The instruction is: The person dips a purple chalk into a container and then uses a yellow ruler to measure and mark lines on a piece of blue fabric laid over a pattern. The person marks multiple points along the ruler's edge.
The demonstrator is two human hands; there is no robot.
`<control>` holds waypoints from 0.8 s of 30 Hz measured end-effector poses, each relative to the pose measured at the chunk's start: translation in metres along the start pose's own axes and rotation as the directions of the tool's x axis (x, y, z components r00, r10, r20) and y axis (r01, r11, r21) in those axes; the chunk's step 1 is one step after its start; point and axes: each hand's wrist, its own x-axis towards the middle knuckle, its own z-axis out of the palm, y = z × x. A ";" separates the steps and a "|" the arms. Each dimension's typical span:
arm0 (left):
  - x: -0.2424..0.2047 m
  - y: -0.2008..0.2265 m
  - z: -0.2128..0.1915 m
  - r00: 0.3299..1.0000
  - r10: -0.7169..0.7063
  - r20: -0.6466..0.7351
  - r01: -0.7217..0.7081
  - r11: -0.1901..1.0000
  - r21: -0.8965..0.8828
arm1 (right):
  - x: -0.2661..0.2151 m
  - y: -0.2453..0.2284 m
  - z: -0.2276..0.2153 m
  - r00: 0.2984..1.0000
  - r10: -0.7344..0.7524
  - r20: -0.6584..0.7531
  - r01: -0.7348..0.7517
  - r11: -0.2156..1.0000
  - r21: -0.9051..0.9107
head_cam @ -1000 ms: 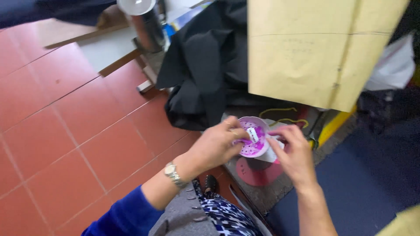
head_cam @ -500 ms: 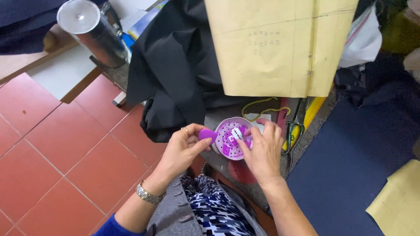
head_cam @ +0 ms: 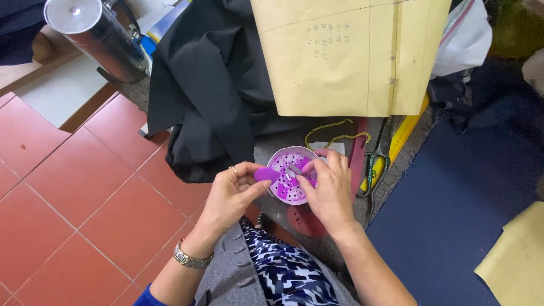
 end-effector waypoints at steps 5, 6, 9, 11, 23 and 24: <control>0.002 -0.001 0.003 0.998 0.057 0.009 -0.057 0.998 0.005 | 0.005 0.003 -0.010 0.998 -0.044 -0.033 0.049 0.985 0.165; 0.002 0.000 0.005 0.997 0.071 0.021 -0.071 0.997 0.004 | 0.006 0.001 -0.019 0.992 -0.100 -0.079 0.114 0.975 0.189; 0.004 -0.002 0.009 0.996 0.079 0.052 -0.077 0.996 -0.038 | 0.010 -0.008 -0.041 0.985 -0.127 -0.119 0.158 0.937 0.312; 0.005 0.000 0.009 0.995 0.072 0.070 -0.067 0.995 -0.079 | 0.011 -0.012 -0.049 0.989 -0.099 -0.109 0.136 0.902 0.409; 0.012 -0.002 0.010 0.995 -0.035 0.094 0.044 0.994 -0.102 | 0.017 -0.015 -0.051 1.000 -0.011 0.005 0.002 0.595 0.803; 0.013 -0.005 0.010 0.995 -0.028 0.091 0.033 0.997 -0.063 | 0.018 -0.015 -0.050 0.999 -0.035 0.013 0.010 0.596 0.803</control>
